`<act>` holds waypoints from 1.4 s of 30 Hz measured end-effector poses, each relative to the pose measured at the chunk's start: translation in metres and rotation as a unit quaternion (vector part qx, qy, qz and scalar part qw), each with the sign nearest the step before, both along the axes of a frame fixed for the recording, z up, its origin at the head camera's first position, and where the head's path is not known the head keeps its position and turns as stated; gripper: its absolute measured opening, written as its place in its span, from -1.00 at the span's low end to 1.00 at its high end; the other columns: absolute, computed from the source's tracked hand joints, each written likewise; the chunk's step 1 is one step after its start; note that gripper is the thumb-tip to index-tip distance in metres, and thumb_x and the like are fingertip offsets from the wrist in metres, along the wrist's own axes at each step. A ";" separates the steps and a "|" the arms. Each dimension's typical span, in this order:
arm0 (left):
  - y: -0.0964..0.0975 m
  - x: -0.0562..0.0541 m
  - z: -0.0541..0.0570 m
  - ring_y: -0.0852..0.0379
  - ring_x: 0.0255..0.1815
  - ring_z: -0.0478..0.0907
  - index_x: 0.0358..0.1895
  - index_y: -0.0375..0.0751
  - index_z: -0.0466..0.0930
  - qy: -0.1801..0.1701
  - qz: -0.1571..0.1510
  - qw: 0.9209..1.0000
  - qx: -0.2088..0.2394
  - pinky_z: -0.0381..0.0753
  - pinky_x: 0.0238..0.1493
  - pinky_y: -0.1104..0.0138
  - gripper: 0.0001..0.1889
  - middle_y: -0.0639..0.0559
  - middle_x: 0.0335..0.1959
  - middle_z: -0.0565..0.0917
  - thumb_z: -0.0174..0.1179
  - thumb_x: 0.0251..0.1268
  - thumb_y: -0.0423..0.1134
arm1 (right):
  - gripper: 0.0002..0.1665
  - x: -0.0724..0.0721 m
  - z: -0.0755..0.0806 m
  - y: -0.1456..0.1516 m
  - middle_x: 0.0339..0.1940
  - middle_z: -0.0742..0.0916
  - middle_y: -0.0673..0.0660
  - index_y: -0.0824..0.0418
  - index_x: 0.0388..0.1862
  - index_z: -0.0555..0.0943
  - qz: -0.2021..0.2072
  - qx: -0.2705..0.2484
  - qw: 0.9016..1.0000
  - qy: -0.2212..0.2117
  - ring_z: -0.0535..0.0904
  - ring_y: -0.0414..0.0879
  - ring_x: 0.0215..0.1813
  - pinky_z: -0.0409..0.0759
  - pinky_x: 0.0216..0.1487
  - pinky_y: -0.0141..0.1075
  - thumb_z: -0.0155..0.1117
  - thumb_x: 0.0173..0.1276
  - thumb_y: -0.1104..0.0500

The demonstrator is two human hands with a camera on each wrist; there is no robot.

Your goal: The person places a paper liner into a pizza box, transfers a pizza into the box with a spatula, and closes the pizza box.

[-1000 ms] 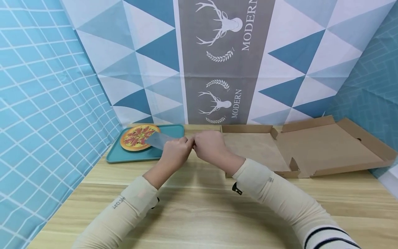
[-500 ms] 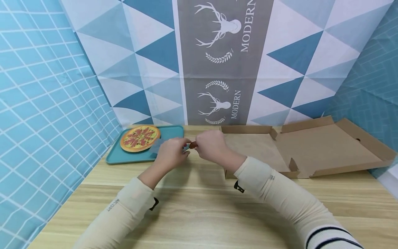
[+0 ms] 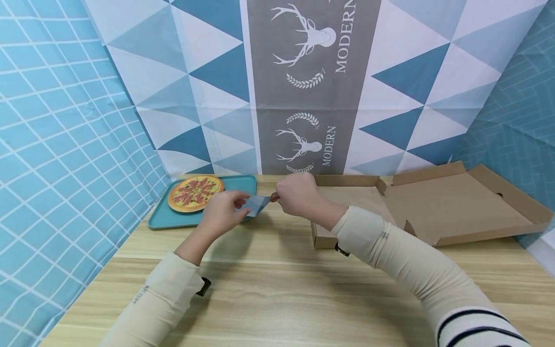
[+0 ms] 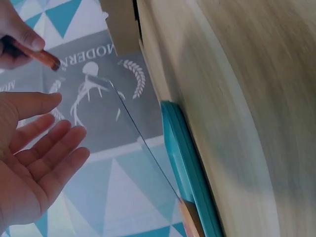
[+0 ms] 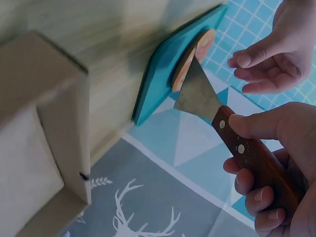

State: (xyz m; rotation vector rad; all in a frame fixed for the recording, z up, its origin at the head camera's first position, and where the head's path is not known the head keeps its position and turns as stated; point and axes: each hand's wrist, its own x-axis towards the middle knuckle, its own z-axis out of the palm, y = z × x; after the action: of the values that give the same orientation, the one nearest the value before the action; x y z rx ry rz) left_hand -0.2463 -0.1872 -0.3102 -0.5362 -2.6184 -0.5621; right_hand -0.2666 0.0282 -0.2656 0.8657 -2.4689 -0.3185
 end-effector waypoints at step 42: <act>-0.137 -0.009 -0.020 -0.38 0.36 0.16 0.35 -0.32 0.38 -0.221 0.207 0.924 0.232 0.38 0.19 -0.14 -0.42 -0.43 0.41 0.19 0.17 0.39 -0.04 | -0.74 -0.026 0.004 -0.026 -0.64 0.56 -0.09 -0.02 -0.50 0.67 -0.017 0.057 0.994 -0.093 0.43 -0.19 -0.56 0.38 -0.68 -0.26 0.26 0.31 -0.09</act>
State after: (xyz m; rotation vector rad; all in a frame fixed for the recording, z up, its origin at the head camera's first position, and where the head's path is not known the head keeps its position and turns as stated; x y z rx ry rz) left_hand -0.2549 -0.3241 -0.3300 0.3279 -2.7293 -1.2175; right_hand -0.2922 0.0019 -0.2619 0.9385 -2.6606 -0.4122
